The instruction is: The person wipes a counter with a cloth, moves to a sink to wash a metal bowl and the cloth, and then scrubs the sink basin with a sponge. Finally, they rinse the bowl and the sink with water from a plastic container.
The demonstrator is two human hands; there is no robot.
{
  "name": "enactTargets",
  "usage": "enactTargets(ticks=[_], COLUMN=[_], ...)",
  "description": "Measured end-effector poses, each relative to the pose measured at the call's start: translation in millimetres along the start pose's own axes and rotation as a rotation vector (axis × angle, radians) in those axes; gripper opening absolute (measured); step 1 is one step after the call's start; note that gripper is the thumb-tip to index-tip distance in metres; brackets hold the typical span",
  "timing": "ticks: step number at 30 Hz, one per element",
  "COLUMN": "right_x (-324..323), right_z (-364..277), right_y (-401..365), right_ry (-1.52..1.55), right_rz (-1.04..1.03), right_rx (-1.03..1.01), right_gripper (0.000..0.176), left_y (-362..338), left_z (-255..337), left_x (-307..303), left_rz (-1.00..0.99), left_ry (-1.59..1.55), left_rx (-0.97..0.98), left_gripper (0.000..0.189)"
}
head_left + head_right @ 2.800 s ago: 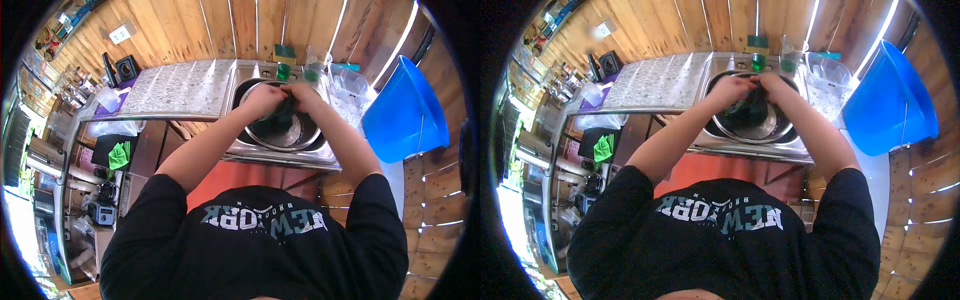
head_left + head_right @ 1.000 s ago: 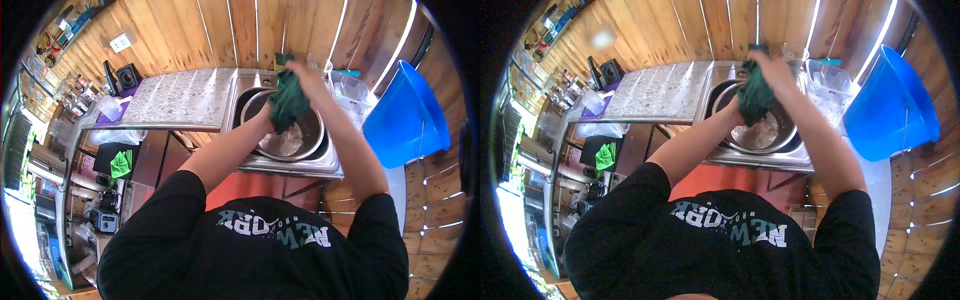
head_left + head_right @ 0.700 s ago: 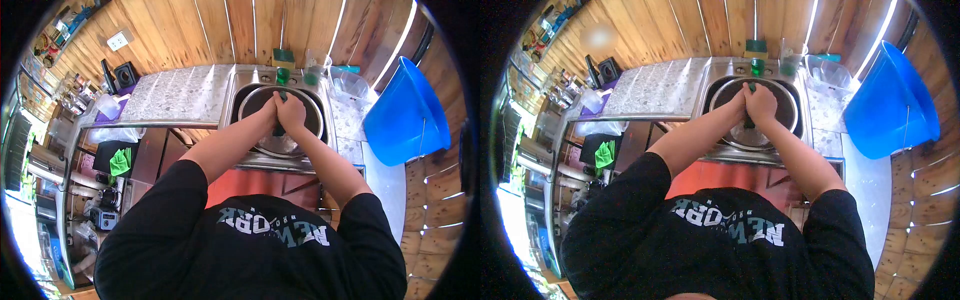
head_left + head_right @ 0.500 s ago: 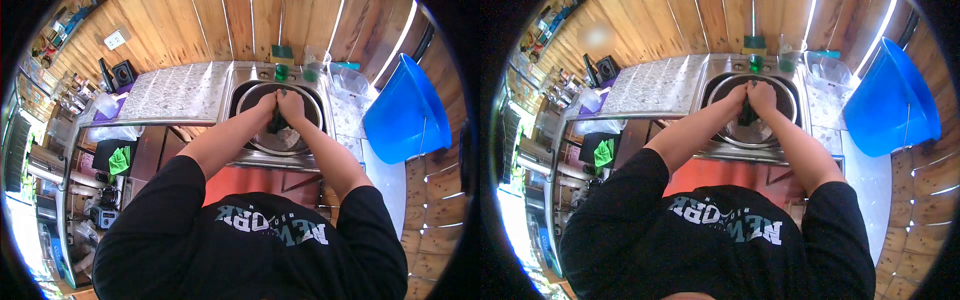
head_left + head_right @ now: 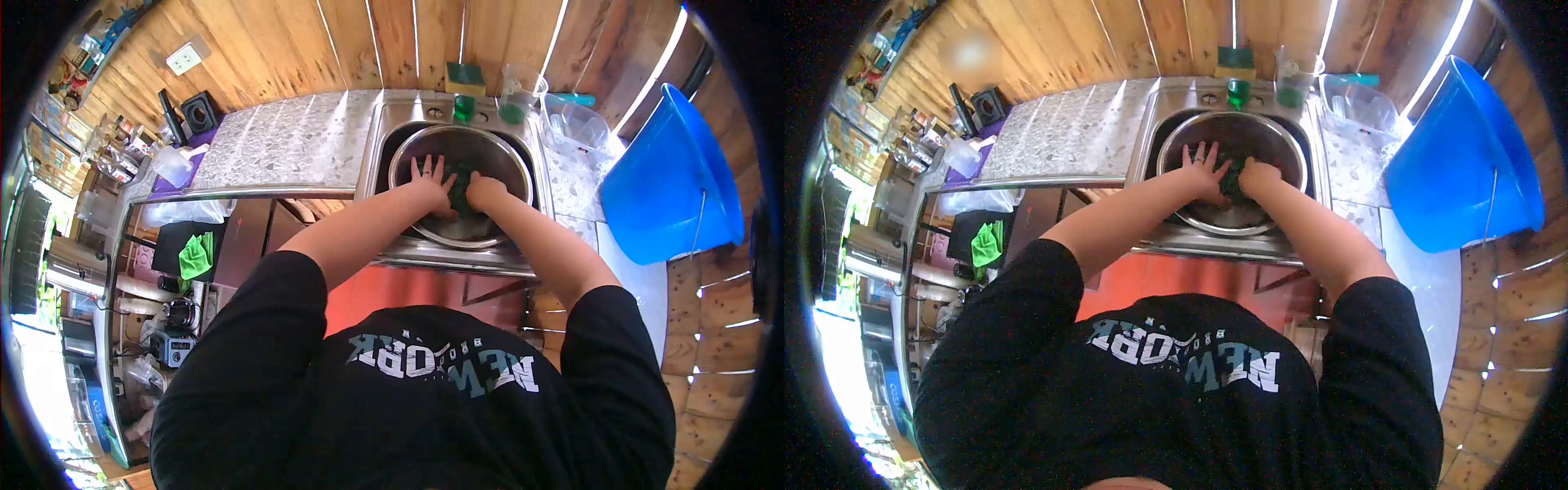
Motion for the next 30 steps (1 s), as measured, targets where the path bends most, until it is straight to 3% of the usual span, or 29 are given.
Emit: enactTargets(ticks=[2,3,4,5,7,8,10,12,14,15,18,22,26,27,29,30], right_x=[-14.8,-16.2,-23.2,-31.2,-71.5,-56.7,-87.0,-129.9,-174.2,-195.8,-230.8,-225.6,-143.1,-131.1,-103.3,-83.4], right_z=[-5.9,-3.0,-2.7,-2.1,-0.7,9.2,1.5,-10.4,-22.5,-27.9,-8.6,38.2,92.9,89.0,69.1,53.9], right_y=[-6.0,3.5,13.2,23.0,-4.4,21.6,12.1,-3.3,-31.4,-52.9,-58.7,-66.1,-23.9,-24.6,-33.5,-31.1], right_ry=[-0.074,-0.268,-0.265,-0.26,0.456,0.714,0.998,1.239,1.426,1.522,1.564,1.556,1.411,1.101,0.934,1.154], right_rz=[-0.053,-0.155,-0.227,-0.298,-0.223,-0.133,-0.132,-0.107,-0.07,-0.044,0.006,0.095,-0.012,-0.004,-0.047,-0.092], right_rx=[-0.012,-0.188,-0.203,-0.215,0.042,0.065,0.05,0.019,-0.035,-0.042,-0.101,-0.04,0.105,0.075,0.099,0.062], right_gripper=[0.031,0.034,0.036,0.039,0.048,0.047,0.042,0.035,0.03,0.028,0.023,0.025,0.029,0.029,0.042,0.043], left_y=[10.0,9.5,5.9,1.2,-12.4,-12.2,-5.3,4.1,-8.0,-14.0,-2.8,-4.7,-42.3,-44.1,-38.9,-36.9], left_z=[-2.5,-1.2,0.3,1.0,0.4,-2.5,-14.0,-27.5,-27.0,-25.4,-28.2,-44.0,-42.3,-40.4,-35.9,-32.9], left_x=[3.1,-0.3,-5.4,-13.0,-30.6,-33.0,-36.1,-34.4,-48.2,-55.2,-58.2,-71.9,-108.9,-115.9,-124.0,-127.2], left_rz=[-0.03,-0.046,-0.063,0.018,0.179,0.252,0.387,0.448,0.395,0.627,0.394,0.143,0.265,0.241,0.393,0.464], left_ry=[0.032,0.017,0.003,-0.037,-0.108,-0.232,-0.482,-0.981,-1.182,-1.132,-1.269,-1.885,-1.921,-1.906,-1.724,-1.632], left_rx=[-0.02,-0.031,-0.04,-0.02,0.026,0.058,0.121,0.363,0.456,0.55,0.391,0.351,0.48,0.593,0.577,0.566], left_gripper=[0.101,0.104,0.108,0.111,0.119,0.119,0.121,0.09,0.073,0.049,0.047,0.033,0.028,0.034,0.039,0.042])
Point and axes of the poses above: each hand's wrist, its own y-axis towards the middle knuckle, its own x-axis out of the palm, z = x × y, the point moved 3 cm from there along y, towards the middle knuckle, and after that the axes turned 5 degrees about x, right-handed, at the moved point
